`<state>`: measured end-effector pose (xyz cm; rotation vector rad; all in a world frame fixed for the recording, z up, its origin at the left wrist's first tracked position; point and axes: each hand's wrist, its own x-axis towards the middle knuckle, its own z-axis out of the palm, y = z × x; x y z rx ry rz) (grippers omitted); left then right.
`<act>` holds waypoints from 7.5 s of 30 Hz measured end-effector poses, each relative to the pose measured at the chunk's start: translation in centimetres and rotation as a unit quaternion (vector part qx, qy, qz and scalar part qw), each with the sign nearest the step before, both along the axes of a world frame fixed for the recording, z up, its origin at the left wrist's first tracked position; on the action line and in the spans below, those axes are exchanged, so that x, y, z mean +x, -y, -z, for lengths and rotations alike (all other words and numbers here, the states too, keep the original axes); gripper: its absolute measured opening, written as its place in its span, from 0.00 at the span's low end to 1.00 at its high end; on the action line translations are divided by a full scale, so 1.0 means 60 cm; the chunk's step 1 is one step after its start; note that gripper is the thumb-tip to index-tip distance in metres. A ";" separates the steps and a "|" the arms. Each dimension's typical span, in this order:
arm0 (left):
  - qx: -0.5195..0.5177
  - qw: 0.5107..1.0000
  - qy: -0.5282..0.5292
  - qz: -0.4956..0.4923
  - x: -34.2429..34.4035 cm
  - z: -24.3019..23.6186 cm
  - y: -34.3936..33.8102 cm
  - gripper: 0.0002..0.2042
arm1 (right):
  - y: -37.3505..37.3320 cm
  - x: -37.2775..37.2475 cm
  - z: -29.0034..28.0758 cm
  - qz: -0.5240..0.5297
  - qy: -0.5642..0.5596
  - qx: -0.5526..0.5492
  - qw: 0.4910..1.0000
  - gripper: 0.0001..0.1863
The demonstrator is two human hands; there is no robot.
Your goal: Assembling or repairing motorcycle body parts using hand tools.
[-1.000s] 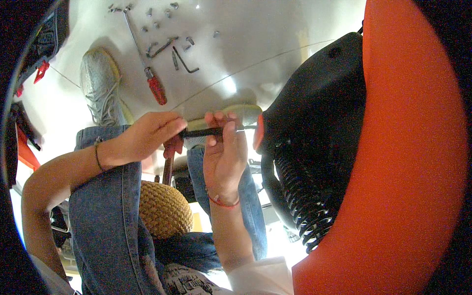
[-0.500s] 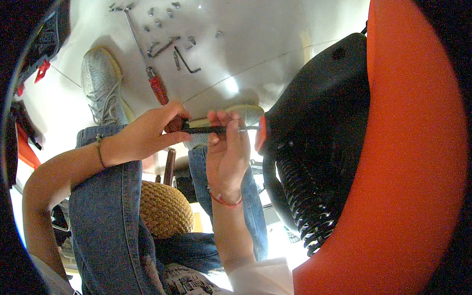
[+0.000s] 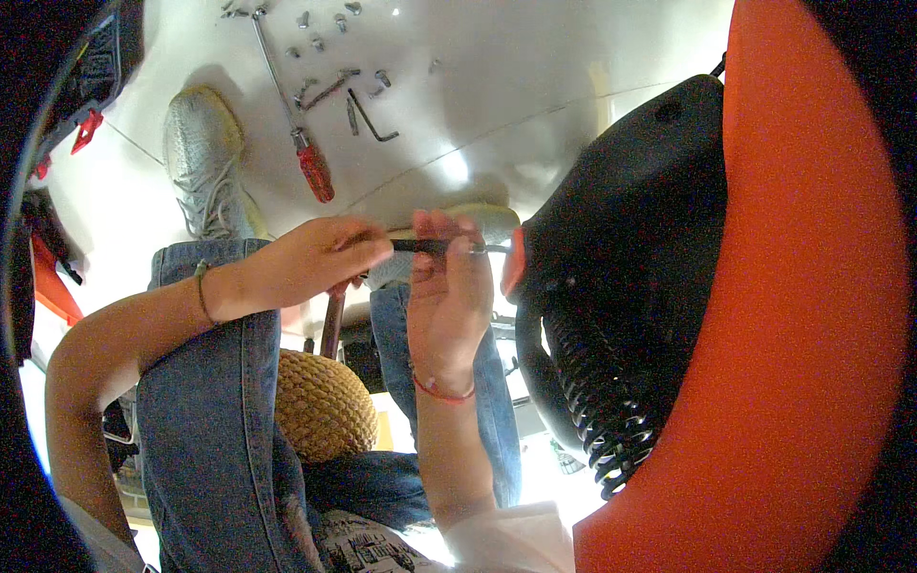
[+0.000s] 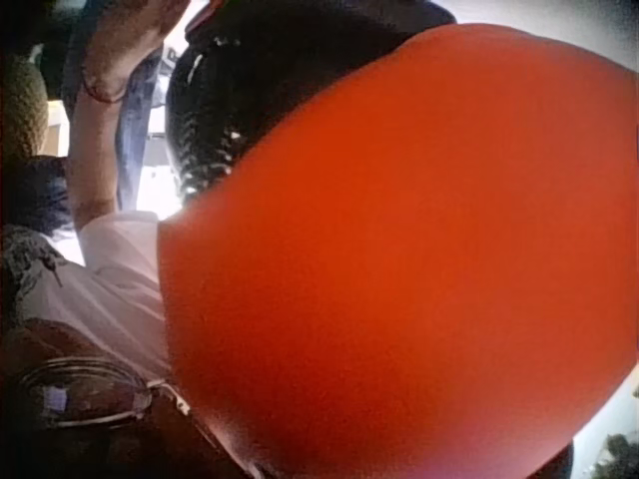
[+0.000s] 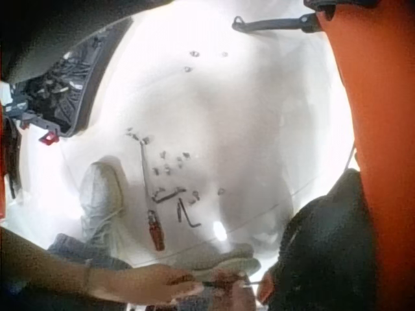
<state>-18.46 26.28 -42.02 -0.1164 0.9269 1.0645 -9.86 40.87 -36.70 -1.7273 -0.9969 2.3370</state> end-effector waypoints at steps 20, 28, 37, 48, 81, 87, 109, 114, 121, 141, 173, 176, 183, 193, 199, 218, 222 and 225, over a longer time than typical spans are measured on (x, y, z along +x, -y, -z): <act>-0.065 0.989 0.131 -0.028 0.008 0.022 -0.010 0.25 | -0.002 0.007 0.008 0.005 -0.004 0.004 1.000 0.12; 0.030 0.970 -0.240 0.009 -0.018 0.001 0.009 0.13 | -0.005 0.006 0.010 0.016 -0.010 -0.001 1.000 0.11; 0.074 0.926 -0.365 -0.055 0.009 0.016 0.007 0.11 | -0.005 -0.002 0.009 -0.002 0.001 0.011 1.000 0.12; 0.030 0.999 -0.017 -0.027 -0.015 0.002 0.004 0.14 | -0.003 -0.009 0.004 -0.043 0.016 0.039 0.998 0.12; 0.153 0.876 -0.457 0.003 0.012 0.032 0.013 0.11 | -0.020 0.008 0.014 0.032 0.009 -0.016 0.999 0.13; 0.103 0.951 -0.290 -0.019 0.015 0.025 0.007 0.11 | -0.014 -0.002 0.011 0.026 0.001 0.005 1.000 0.13; 0.067 0.960 -0.272 0.014 -0.008 -0.001 0.014 0.13 | 0.004 0.009 0.004 -0.029 0.001 0.030 0.999 0.14; 0.030 0.997 -0.039 -0.067 -0.005 0.003 0.004 0.15 | 0.012 0.006 -0.006 -0.013 0.061 0.050 0.997 0.13; -0.015 0.917 0.374 -0.140 0.013 0.022 0.008 0.20 | 0.015 0.017 0.004 -0.058 0.107 0.117 0.986 0.08; 0.019 0.985 0.169 -0.042 -0.011 -0.003 -0.016 0.21 | 0.011 0.033 0.004 -0.041 0.037 0.067 0.996 0.12; 0.088 0.904 -0.414 -0.060 -0.005 0.004 -0.006 0.19 | 0.006 0.033 0.020 -0.059 0.054 0.078 0.994 0.15; 0.105 0.918 -0.381 0.008 -0.015 0.000 0.004 0.18 | 0.011 0.034 0.024 -0.031 0.060 0.095 0.993 0.14; 0.078 0.941 -0.329 -0.001 -0.010 -0.011 -0.016 0.12 | -0.001 0.032 0.025 -0.041 0.041 0.080 0.995 0.13; 0.045 0.998 -0.002 -0.038 -0.023 -0.011 -0.036 0.13 | -0.004 0.030 0.015 -0.072 0.064 0.085 0.992 0.14; 0.045 0.970 -0.230 -0.060 -0.053 -0.010 -0.065 0.16 | -0.004 0.029 0.020 -0.072 0.067 0.111 0.989 0.14; 0.137 0.924 -0.324 -0.149 -0.025 0.011 -0.216 0.26 | 0.011 0.043 0.036 -0.045 0.004 0.140 0.989 0.21; 0.137 0.959 -0.222 -0.108 -0.034 0.001 -0.213 0.24 | 0.014 0.044 0.045 -0.055 -0.077 0.086 0.992 0.20; 0.142 0.958 -0.212 -0.132 -0.032 0.006 -0.212 0.23 | 0.015 0.041 0.047 -0.063 -0.031 0.069 0.995 0.19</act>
